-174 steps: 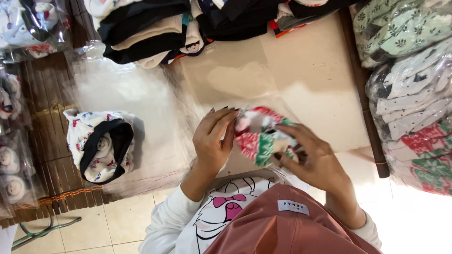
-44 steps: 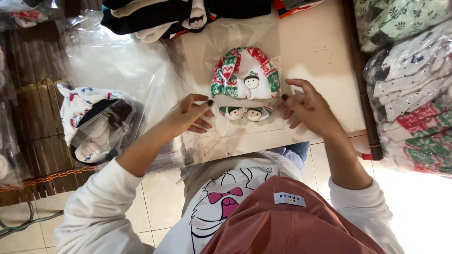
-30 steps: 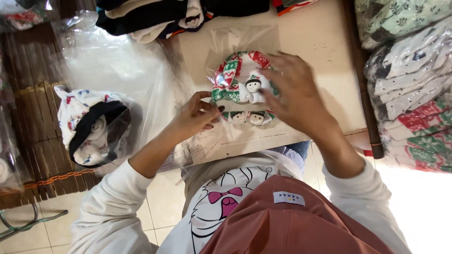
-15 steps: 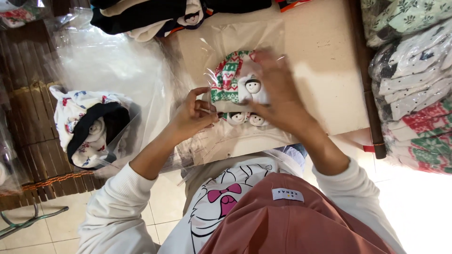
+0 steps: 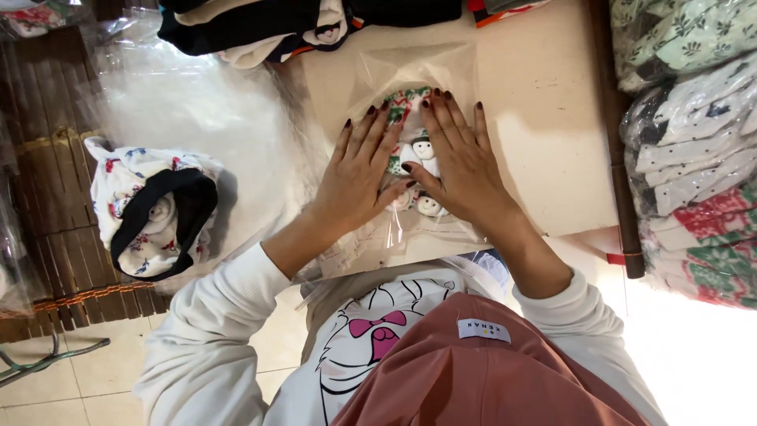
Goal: Packaging small fabric hats into individual plastic adhesive bags
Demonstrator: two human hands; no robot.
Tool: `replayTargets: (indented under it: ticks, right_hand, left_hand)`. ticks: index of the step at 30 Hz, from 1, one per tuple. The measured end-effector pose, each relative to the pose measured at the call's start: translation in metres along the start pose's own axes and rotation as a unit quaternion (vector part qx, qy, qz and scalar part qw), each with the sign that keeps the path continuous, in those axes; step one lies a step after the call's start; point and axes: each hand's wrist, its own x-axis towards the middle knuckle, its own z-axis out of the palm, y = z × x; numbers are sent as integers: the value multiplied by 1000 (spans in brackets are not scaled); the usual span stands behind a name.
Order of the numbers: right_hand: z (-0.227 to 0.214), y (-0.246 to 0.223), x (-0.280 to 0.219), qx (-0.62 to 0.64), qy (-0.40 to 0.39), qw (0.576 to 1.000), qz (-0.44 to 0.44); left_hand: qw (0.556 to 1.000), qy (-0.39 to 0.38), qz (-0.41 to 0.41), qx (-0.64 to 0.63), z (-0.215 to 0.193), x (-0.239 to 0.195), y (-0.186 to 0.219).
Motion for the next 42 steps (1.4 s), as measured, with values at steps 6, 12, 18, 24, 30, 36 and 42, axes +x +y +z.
replayTargets:
  ticks: [6,12,18,24,30,36,42]
  right_hand:
    - [-6,6,1,34,-33,999,16]
    - [-50,36,-50,215,175,953,127]
    - [-51,44,-92,343,-157,849,370]
    - [-29,46,-89,513,-108,793,312]
    - [-90,53,-64,654,8,696,296]
    - [-182,26,-8,726,8,676,122]
    - [-185,23,-8,649,86,747,117]
  left_hand:
    - [988,-36,-16,-151,1,0,-8]
    - [952,15,-125,-280,-70,-28,-14]
    - [700,-270,-405,-522,-55,-60,-33]
    - [661,-248,-371,-603,-28,-54,-32]
    - [630,-134,-389,-658,-109,-16,-41]
    - [616,-3,-200,-762,-192,44,-43]
    - [666,30,-143,-732,-199,49,-32]
